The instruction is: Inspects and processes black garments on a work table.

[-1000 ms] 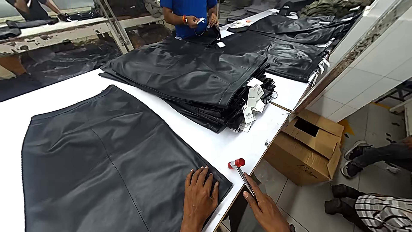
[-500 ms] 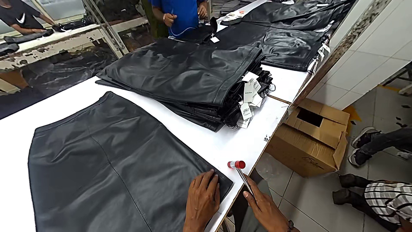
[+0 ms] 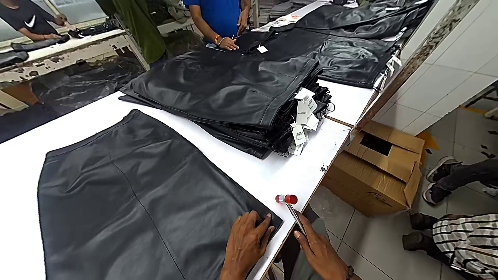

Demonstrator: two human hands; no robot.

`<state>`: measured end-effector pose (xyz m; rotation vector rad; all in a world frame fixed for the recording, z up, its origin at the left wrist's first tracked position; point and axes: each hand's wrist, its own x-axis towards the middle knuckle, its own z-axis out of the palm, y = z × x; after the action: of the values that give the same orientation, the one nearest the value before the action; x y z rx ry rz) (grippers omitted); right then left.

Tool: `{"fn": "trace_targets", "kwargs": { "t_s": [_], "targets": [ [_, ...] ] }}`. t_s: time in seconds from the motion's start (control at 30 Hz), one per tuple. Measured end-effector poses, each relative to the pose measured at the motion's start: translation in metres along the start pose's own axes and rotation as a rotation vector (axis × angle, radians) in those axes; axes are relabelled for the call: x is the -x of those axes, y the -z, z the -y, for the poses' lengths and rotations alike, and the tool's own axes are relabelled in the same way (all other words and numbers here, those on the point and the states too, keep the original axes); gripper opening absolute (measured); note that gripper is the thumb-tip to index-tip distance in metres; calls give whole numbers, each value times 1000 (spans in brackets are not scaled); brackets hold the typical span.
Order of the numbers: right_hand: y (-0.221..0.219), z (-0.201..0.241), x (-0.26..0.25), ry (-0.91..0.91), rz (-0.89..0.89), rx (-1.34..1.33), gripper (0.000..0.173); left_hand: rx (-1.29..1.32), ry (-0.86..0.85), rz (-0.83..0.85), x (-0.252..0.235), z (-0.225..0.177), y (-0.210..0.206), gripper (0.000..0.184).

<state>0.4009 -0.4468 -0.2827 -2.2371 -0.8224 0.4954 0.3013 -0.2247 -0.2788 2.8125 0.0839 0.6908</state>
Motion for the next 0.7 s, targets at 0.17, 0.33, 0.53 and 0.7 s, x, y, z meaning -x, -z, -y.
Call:
{"fn": "trace_targets", "kwargs": {
  "t_s": [0.17,0.33,0.53,0.7],
  "targets": [
    [0,0,0,16,-5,23,60,40,-45,-16,2,0,0,32],
    [1,1,-1,37,-13,37,60,-25,3,-108,1,-4,0,36],
    [2,1,-1,31,1,33,61,-195,258,-64,-5,-4,-2,62],
    [10,10,0,54,-30,31,62,-202,366,-8,-6,-1,-2,92]
  ]
}}
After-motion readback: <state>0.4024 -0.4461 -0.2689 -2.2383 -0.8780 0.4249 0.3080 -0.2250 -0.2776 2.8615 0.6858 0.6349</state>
